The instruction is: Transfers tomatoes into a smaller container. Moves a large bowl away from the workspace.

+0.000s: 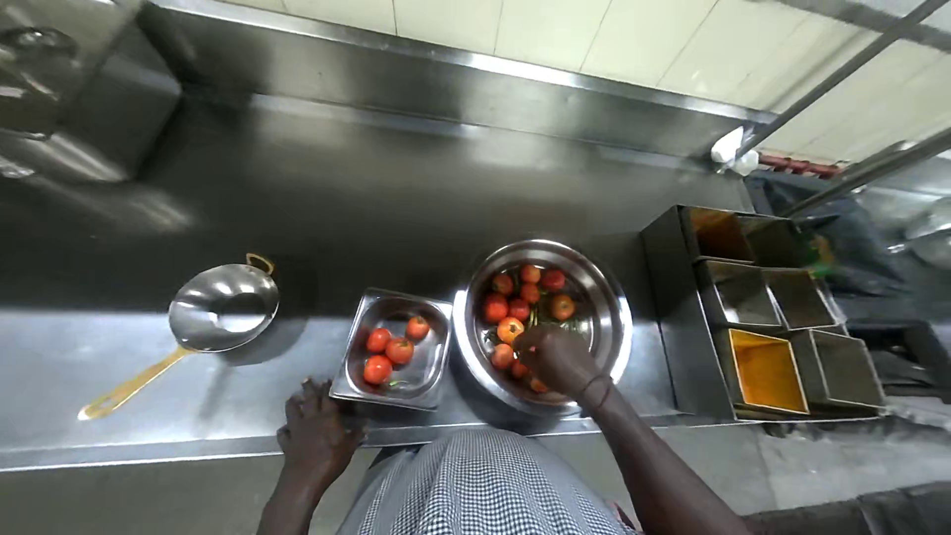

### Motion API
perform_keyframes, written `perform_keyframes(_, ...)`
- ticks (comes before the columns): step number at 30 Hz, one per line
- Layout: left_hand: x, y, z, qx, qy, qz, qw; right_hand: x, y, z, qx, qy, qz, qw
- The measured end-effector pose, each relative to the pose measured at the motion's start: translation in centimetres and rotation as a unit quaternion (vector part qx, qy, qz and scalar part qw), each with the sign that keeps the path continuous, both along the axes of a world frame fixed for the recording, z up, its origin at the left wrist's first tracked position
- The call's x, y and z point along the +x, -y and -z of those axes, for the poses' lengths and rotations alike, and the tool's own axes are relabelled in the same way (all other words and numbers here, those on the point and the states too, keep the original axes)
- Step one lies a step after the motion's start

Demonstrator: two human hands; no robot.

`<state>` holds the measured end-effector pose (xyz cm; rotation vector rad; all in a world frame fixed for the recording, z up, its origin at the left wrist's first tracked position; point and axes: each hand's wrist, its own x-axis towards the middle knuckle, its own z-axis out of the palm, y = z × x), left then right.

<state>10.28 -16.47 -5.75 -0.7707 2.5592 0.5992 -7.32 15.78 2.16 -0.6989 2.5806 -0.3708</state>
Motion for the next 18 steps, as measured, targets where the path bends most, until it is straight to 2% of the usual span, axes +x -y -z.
perform_keyframes(4,-0.1,0.1,0.1,-0.007,0.011,0.003,1.000,2.1,0.6,4.7,0.051,-0.060,-0.040,0.996)
perform_keyframes(9,-0.1,0.3,-0.1,0.002,0.016,0.002,1.000,2.2,1.0,3.3,0.138,-0.013,-0.015,0.990)
perform_keyframes(14,0.1,0.6,0.1,0.007,0.015,0.001,1.000,1.9,1.2,1.9,0.095,-0.050,0.014,0.994)
perform_keyframes(18,-0.2,0.4,-0.2,-0.002,0.041,0.011,0.999,2.2,2.7,1.3,0.177,0.028,-0.008,0.984)
